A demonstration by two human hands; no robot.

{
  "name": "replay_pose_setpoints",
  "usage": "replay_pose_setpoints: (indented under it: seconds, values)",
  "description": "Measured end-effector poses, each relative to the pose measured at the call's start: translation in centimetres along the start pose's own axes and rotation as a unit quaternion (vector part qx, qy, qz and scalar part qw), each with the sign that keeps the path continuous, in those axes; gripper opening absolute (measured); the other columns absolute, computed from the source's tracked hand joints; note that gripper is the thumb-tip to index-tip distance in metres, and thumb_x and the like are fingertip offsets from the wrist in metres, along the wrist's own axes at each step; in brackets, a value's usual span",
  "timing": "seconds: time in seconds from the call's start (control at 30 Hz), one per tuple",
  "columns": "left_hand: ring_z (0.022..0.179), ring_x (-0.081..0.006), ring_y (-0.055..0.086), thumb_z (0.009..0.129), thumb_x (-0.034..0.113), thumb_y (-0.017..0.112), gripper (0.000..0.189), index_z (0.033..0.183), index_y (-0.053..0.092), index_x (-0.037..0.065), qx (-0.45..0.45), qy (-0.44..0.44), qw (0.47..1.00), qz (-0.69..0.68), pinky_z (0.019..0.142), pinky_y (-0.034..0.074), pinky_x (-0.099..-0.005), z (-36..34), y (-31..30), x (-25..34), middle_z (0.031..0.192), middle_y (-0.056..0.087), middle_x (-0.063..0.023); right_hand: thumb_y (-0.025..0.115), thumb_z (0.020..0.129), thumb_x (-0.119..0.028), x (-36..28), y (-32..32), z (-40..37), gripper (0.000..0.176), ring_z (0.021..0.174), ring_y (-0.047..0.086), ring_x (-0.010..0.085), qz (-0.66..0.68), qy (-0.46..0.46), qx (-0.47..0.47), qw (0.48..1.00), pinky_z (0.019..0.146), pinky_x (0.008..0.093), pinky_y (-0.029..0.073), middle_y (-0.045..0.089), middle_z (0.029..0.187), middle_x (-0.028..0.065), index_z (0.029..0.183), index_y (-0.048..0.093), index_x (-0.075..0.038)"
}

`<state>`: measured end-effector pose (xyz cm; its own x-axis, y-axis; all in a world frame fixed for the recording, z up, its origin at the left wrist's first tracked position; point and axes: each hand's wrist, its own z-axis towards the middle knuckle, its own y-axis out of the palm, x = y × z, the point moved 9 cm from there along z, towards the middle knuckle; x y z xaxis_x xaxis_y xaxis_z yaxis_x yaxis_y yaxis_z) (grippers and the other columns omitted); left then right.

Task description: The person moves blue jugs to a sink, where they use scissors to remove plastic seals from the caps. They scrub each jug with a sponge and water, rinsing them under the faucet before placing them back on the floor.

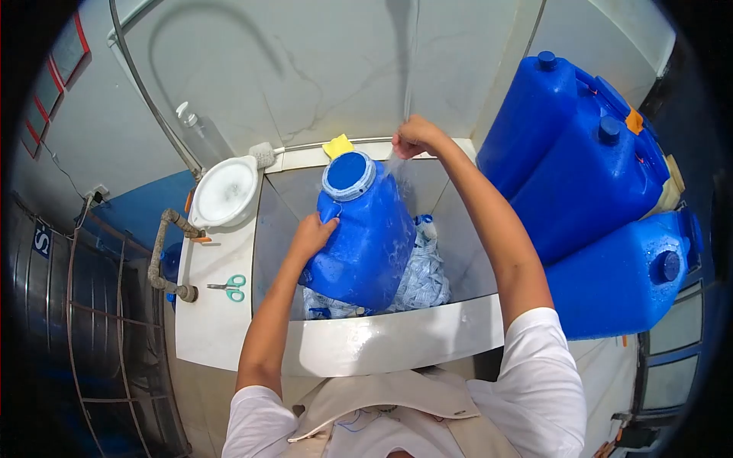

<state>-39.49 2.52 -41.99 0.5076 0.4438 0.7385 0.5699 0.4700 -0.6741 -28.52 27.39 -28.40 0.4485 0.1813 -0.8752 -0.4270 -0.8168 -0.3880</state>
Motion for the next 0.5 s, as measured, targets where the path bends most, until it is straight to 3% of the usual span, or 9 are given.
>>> replay_pose_setpoints:
  seconds: [0.13,0.2,0.23,0.3,0.33,0.4,0.43,0.5]
  values:
    - [0.074,-0.0374,0.064,0.079,0.037,0.061,0.041,0.082,0.062,-0.004,-0.007,0.015,1.000,-0.018,0.067,0.048,-0.0454,-0.7,-0.7,2.0,0.079,0.064,-0.0251,0.045,0.080,-0.003,-0.2,-0.4,-0.1,0.016,0.060,0.064,0.0210,-0.024,0.000,0.034,0.999,0.053,0.0294,0.056,0.063,0.069,0.0144,0.076,0.060,0.003]
    - [0.073,-0.0365,0.064,0.081,0.040,0.061,0.043,0.090,0.061,-0.002,-0.039,0.107,0.992,0.058,0.067,0.048,-0.0455,0.3,0.0,4.0,0.076,0.064,-0.0228,0.046,0.081,-0.003,-0.4,-0.2,0.2,0.016,0.059,0.064,0.0206,-0.015,-0.002,0.021,1.000,0.056,0.0299,0.056,0.063,0.070,0.0143,0.077,0.060,0.003]
    - [0.073,-0.0365,0.064,0.081,0.040,0.061,0.043,0.090,0.061,-0.002,-0.038,0.105,0.992,0.058,0.067,0.048,-0.0455,0.8,0.0,4.8,0.076,0.064,-0.0228,0.046,0.081,-0.003,-0.5,-0.1,0.2,0.016,0.059,0.064,0.0206,-0.016,-0.002,0.020,1.000,0.056,0.0299,0.056,0.063,0.070,0.0143,0.077,0.060,0.003]
    - [0.073,-0.0357,0.064,0.081,0.043,0.061,0.046,0.098,0.058,0.000,0.001,0.177,0.952,0.248,0.065,0.049,-0.0453,1.2,0.9,8.8,0.077,0.063,-0.0208,0.045,0.084,-0.002,-0.3,-0.1,0.0,0.017,0.061,0.064,0.0205,0.060,0.015,0.021,0.998,0.059,0.0302,0.057,0.063,0.072,0.0141,0.077,0.060,0.003]
    - [0.073,-0.0357,0.064,0.081,0.043,0.061,0.046,0.098,0.058,0.000,0.002,0.177,0.952,0.248,0.065,0.049,-0.0453,1.9,2.2,9.7,0.077,0.063,-0.0208,0.045,0.084,-0.002,-0.2,-0.1,0.1,0.017,0.061,0.064,0.0205,0.059,0.015,0.021,0.998,0.059,0.0302,0.057,0.063,0.072,0.0141,0.077,0.060,0.003]
    - [0.081,-0.0333,0.061,0.081,0.038,0.062,0.040,0.100,0.056,0.003,0.237,0.258,0.878,0.327,0.074,0.047,-0.0450,2.2,2.6,12.9,0.084,0.062,-0.0160,0.044,0.085,-0.002,0.2,0.0,0.2,0.018,0.065,0.066,0.0210,0.072,0.027,0.012,0.997,0.063,0.0300,0.058,0.063,0.075,0.0140,0.080,0.060,0.004]
    - [0.081,-0.0333,0.061,0.081,0.038,0.062,0.040,0.100,0.056,0.003,0.239,0.258,0.878,0.326,0.074,0.047,-0.0450,3.1,3.9,13.3,0.084,0.062,-0.0160,0.044,0.085,-0.002,0.2,0.1,0.0,0.018,0.065,0.066,0.0210,0.070,0.026,0.013,0.997,0.063,0.0300,0.058,0.063,0.075,0.0140,0.080,0.060,0.004]
    - [0.092,-0.0307,0.058,0.081,0.032,0.061,0.031,0.095,0.056,0.005,0.258,0.330,0.853,0.311,0.086,0.043,-0.0428,3.8,5.8,15.4,0.091,0.061,-0.0136,0.043,0.086,-0.002,0.0,0.2,-0.5,0.018,0.070,0.066,0.0219,0.151,0.030,0.019,0.988,0.065,0.0295,0.058,0.063,0.080,0.0145,0.084,0.059,0.005]
